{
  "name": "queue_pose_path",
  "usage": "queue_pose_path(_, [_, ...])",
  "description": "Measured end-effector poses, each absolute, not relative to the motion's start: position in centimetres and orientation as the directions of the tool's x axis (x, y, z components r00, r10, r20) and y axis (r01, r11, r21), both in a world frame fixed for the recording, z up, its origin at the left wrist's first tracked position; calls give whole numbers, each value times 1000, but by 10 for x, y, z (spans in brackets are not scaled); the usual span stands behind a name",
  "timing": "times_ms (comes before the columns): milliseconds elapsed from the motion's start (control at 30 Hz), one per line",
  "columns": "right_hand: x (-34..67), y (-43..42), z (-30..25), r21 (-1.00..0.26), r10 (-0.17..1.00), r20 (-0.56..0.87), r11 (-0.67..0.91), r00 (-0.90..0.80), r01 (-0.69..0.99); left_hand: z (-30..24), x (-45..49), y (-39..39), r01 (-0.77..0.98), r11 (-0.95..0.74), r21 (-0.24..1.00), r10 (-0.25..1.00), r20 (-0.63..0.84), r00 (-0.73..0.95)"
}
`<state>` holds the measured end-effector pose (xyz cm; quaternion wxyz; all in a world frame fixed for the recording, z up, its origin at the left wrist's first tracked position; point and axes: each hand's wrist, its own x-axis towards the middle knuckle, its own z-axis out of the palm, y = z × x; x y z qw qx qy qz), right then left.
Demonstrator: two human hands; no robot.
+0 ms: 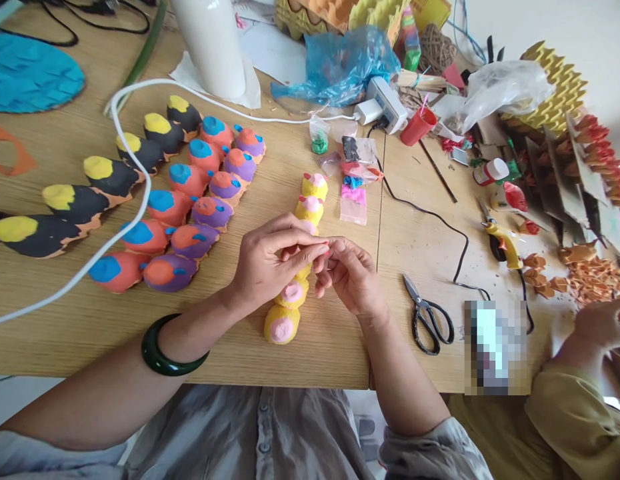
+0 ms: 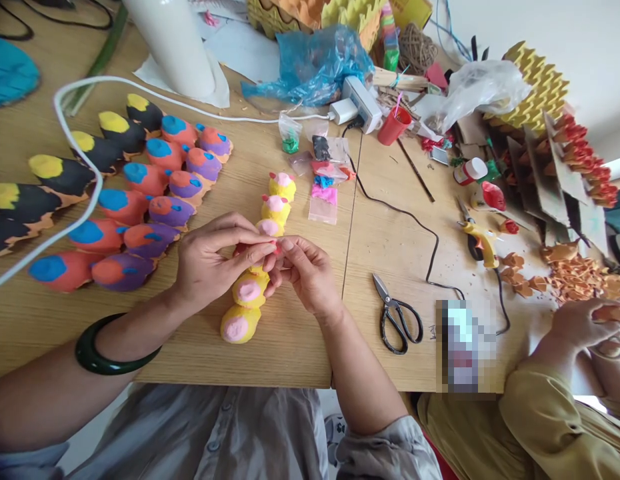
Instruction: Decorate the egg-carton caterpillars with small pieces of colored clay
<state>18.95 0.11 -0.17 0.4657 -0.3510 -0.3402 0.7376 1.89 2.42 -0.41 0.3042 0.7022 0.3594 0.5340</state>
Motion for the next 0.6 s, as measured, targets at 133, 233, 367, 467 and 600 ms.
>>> queue_pose_path(133, [190, 1, 0, -800, 914, -213, -367, -346, -476, -2, 19, 24, 110, -487, 867, 869, 467, 162])
queue_pose_path(233, [192, 1, 2, -783, 912, -216, -375, -347, -497, -2, 19, 24, 57, -449, 892, 879, 429, 206])
queue_pose_path(367, [193, 1, 2, -806, 907, -202, -368, -370, -463, -3, 20, 25, 60, -472, 879, 865, 449, 223])
queue_pose_path(467, [192, 1, 0, -833, 921, -190, -334, -339, -441, -3, 19, 24, 116, -470, 875, 875, 444, 193])
queue_pose_path(600, [192, 2, -1, -844, 936, -189, -309, -296, -439, -2, 18, 24, 164, -514, 842, 850, 475, 227])
